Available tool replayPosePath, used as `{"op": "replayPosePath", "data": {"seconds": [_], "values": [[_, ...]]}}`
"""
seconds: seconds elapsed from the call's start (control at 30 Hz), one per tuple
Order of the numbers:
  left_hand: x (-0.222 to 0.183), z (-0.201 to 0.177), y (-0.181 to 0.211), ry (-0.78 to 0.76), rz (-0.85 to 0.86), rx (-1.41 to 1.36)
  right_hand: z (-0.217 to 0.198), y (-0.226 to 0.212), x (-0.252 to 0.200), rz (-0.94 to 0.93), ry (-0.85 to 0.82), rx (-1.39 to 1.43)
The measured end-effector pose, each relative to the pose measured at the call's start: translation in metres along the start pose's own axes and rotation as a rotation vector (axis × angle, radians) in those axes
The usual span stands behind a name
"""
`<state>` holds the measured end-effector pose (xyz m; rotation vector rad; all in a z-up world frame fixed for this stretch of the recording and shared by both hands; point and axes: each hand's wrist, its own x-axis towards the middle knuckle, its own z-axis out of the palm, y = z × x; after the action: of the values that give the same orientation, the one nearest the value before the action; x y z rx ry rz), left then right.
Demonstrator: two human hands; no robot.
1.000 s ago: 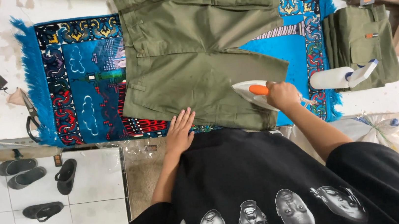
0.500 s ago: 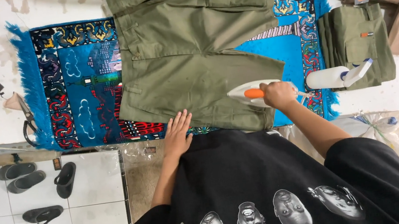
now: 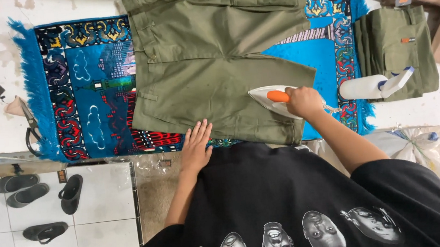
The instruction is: Ironing and folding a pair of green cargo pants on a mat
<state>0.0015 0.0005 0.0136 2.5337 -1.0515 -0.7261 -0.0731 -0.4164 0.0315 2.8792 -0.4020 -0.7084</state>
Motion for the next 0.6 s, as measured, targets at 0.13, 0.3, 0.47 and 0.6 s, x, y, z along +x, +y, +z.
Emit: {"op": "replayPosePath", "data": {"seconds": [0.13, 0.3, 0.47, 0.6], "values": [[0.001, 0.004, -0.002, 0.002, -0.013, -0.005, 0.001, 0.007, 0.044, 0.018, 0.034, 0.027], [0.009, -0.015, 0.002, 0.072, -0.079, -0.087, -0.049, -0.019, 0.092, -0.047, -0.029, 0.114], [0.037, -0.073, -0.027, 0.219, -0.223, 0.031, -0.056, -0.065, 0.068, -0.203, -0.036, 0.033], [0.038, -0.068, -0.099, 0.222, -0.488, 0.105, -0.061, -0.101, 0.045, -0.349, -0.009, -0.055]]}}
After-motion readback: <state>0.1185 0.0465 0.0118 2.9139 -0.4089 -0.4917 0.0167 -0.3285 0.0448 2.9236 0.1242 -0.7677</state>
